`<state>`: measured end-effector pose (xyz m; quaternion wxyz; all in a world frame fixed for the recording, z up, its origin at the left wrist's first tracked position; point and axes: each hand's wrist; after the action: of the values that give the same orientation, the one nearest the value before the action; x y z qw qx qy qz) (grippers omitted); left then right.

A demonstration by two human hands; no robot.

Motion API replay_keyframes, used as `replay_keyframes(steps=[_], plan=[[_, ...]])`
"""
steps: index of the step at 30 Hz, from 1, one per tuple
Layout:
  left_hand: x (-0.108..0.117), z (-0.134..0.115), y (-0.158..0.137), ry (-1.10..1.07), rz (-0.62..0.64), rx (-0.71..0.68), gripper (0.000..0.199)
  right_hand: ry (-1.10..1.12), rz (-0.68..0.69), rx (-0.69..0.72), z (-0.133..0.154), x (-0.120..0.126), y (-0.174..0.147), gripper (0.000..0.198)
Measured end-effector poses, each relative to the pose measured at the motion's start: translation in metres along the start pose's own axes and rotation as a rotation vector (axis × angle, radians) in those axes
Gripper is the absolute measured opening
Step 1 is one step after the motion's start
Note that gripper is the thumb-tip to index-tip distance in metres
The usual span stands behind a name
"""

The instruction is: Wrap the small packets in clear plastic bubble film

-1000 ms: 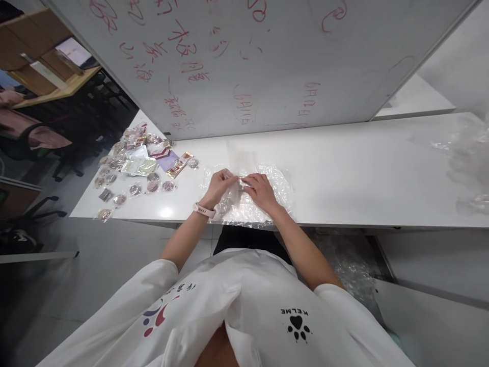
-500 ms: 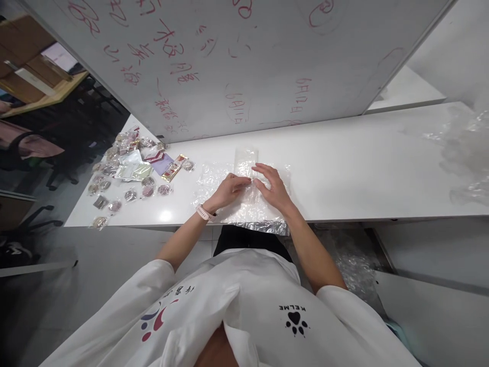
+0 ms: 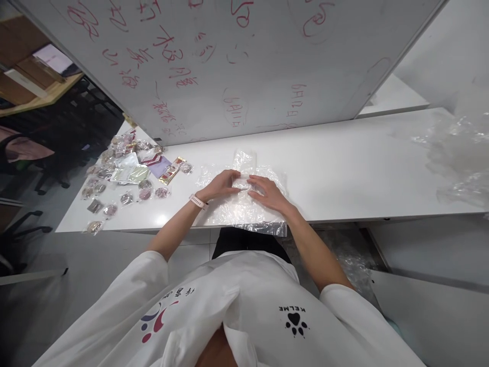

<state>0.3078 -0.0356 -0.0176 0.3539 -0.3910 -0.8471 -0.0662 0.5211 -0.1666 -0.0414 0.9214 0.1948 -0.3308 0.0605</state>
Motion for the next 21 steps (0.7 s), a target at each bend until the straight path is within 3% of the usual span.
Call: replay_keyframes(steps=[6,11,17,21], plan=[[-0.006,-0.009,0.011,0.127,-0.026,-0.058,0.039,-0.114,0.035,0.057,-0.005,-0.007,0.0,0.052],[-0.005,-0.008,0.012,0.013,-0.011,-0.031,0.037,-0.088,0.19,0.107,-0.011,0.001,-0.006,0.084],[-0.003,-0.001,0.009,0.029,-0.006,-0.026,0.037,-0.242,0.174,0.184,-0.01,0.005,-0.005,0.058],[-0.001,-0.002,0.006,0.042,0.024,-0.038,0.036,-0.335,0.167,0.255,-0.002,0.003,0.001,0.062]])
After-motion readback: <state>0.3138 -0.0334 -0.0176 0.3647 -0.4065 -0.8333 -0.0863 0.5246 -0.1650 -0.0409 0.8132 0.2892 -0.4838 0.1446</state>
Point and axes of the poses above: each hand's wrist, its own y-axis towards the middle knuckle, its own x-axis out of the back of the hand, z = x × y, and after that the axes turned 14 degrees about x, right-handed
